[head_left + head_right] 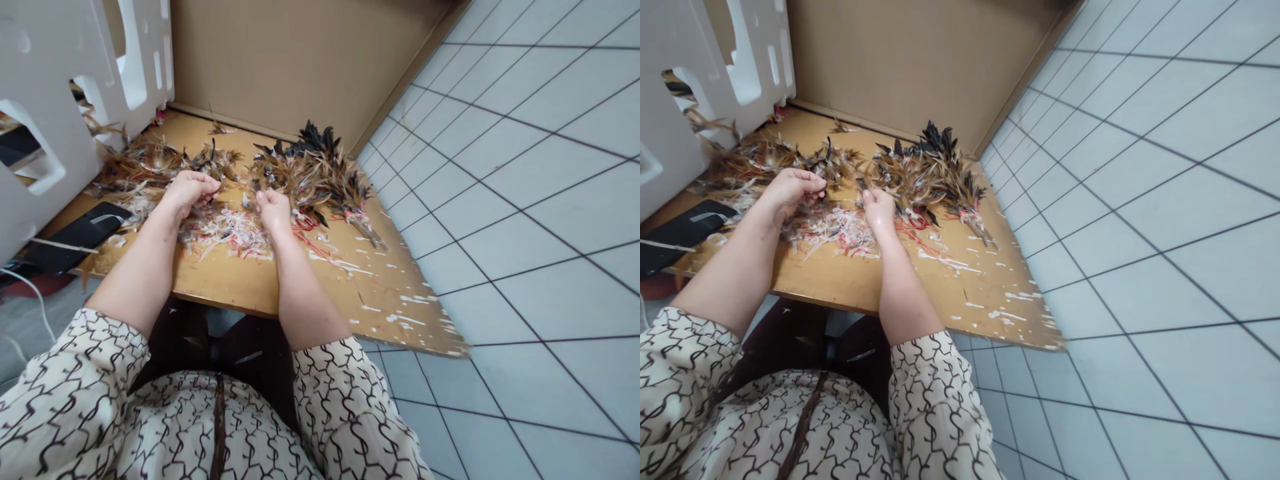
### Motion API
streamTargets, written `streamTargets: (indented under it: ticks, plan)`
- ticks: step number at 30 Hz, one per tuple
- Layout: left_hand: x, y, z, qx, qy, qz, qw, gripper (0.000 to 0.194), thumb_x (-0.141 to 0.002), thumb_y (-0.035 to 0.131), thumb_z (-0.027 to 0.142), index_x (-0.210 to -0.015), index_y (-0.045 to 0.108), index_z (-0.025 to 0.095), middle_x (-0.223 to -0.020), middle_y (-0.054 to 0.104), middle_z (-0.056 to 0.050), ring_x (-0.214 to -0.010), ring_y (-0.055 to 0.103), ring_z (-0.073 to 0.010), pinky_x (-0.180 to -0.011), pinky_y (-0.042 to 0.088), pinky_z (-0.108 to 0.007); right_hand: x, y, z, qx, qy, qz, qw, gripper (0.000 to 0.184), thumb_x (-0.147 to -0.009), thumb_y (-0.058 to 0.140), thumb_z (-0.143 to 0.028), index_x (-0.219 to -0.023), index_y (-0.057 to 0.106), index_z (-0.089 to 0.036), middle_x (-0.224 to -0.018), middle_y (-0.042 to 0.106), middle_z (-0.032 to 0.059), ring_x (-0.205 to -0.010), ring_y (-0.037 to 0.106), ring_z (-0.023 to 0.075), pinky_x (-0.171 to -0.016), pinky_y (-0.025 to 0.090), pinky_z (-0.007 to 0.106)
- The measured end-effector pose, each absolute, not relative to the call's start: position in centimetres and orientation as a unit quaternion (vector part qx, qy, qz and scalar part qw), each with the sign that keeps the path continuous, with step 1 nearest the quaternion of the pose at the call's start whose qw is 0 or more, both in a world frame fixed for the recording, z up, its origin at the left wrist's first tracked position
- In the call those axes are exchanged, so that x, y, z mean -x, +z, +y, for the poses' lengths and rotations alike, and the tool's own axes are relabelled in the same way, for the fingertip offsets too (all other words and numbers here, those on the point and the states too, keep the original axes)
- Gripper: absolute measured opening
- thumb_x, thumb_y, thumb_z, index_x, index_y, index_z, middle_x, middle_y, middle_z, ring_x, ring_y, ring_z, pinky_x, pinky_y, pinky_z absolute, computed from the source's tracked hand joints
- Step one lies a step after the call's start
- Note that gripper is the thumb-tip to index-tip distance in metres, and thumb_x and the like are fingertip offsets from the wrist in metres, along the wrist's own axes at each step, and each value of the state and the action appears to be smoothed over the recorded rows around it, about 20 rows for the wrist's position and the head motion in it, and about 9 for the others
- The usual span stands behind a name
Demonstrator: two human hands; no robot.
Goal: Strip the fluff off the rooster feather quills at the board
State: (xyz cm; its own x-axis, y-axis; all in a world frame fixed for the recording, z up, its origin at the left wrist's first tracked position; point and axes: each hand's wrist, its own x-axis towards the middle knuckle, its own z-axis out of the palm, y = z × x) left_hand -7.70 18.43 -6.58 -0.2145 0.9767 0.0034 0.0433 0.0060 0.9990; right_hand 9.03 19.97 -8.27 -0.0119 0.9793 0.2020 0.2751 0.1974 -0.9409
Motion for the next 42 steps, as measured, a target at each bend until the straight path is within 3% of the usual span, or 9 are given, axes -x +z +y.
streamTargets:
  ticks: [9, 16, 24, 30, 35, 42]
  plan:
    - [8.1, -6.2, 17.9, -0.515, 0.502, 0.593, 0.362, 0.017, -0.045, 0.074, 0.022, -0.059, 0.07, 0.014, -0.062, 0.067, -0.002, -0.064, 0.057, -0.0135, -0.068, 0.045, -0.026, -9.1, -8.7, 20.4, 0.489, 0.43, -0.57, 0.501, 0.033, -0.081, 0.052, -0.026, -0.051, 0.041, -0.018, -0.044, 0.036, -0.0084, -0.044, 0.032, 0.0048, -0.05, 0.028, 0.019]
    - [10.6, -6.2, 17.8, -0.588, 0.363, 0.665, 0.283, 0.018, -0.046, 0.071, 0.025, -0.061, 0.07, 0.015, -0.054, 0.062, 0.001, -0.058, 0.053, -0.0133, -0.062, 0.043, -0.025, -9.1, -9.0, 20.5, 0.481, 0.429, -0.582, 0.497, 0.034, -0.082, 0.052, -0.027, -0.052, 0.04, -0.018, -0.044, 0.036, -0.0083, -0.044, 0.03, 0.0042, -0.048, 0.027, 0.019]
    - [11.7, -6.3, 17.5, -0.661, 0.19, 0.691, 0.221, 0.018, -0.041, 0.065, 0.014, -0.055, 0.069, 0.023, -0.047, 0.058, 0.005, -0.055, 0.053, -0.0147, -0.057, 0.04, -0.023, -9.2, -9.4, 20.8, 0.473, 0.411, -0.607, 0.489, 0.034, -0.081, 0.051, -0.034, -0.053, 0.042, -0.018, -0.046, 0.038, -0.0074, -0.046, 0.031, 0.0052, -0.05, 0.027, 0.02]
    - [10.8, -6.6, 17.7, -0.632, 0.265, 0.702, 0.195, 0.003, -0.048, 0.067, 0.02, -0.051, 0.066, 0.019, -0.046, 0.056, 0.002, -0.055, 0.052, -0.015, -0.057, 0.039, -0.024, -8.9, -9.1, 20.4, 0.471, 0.42, -0.602, 0.489, 0.036, -0.082, 0.051, -0.029, -0.051, 0.038, -0.018, -0.045, 0.036, -0.0077, -0.045, 0.03, 0.0048, -0.051, 0.027, 0.02]
    - [9.4, -6.6, 17.7, -0.645, 0.351, 0.627, 0.259, 0.018, -0.057, 0.063, 0.03, -0.063, 0.068, 0.014, -0.053, 0.058, 0.001, -0.052, 0.047, -0.0109, -0.056, 0.038, -0.023, -8.6, -9.1, 20.2, 0.477, 0.413, -0.608, 0.482, 0.035, -0.083, 0.049, -0.028, -0.051, 0.038, -0.018, -0.045, 0.035, -0.0078, -0.045, 0.03, 0.0053, -0.05, 0.026, 0.02]
    - [7.3, -7.2, 17.7, -0.707, 0.344, 0.537, 0.306, 0.025, -0.058, 0.062, 0.037, -0.063, 0.065, 0.013, -0.053, 0.056, 0.001, -0.053, 0.044, -0.0097, -0.055, 0.036, -0.023, -8.3, -8.8, 19.9, 0.472, 0.327, -0.67, 0.471, 0.031, -0.081, 0.048, -0.024, -0.053, 0.038, -0.019, -0.049, 0.036, -0.0071, -0.052, 0.033, 0.0079, -0.057, 0.029, 0.022]
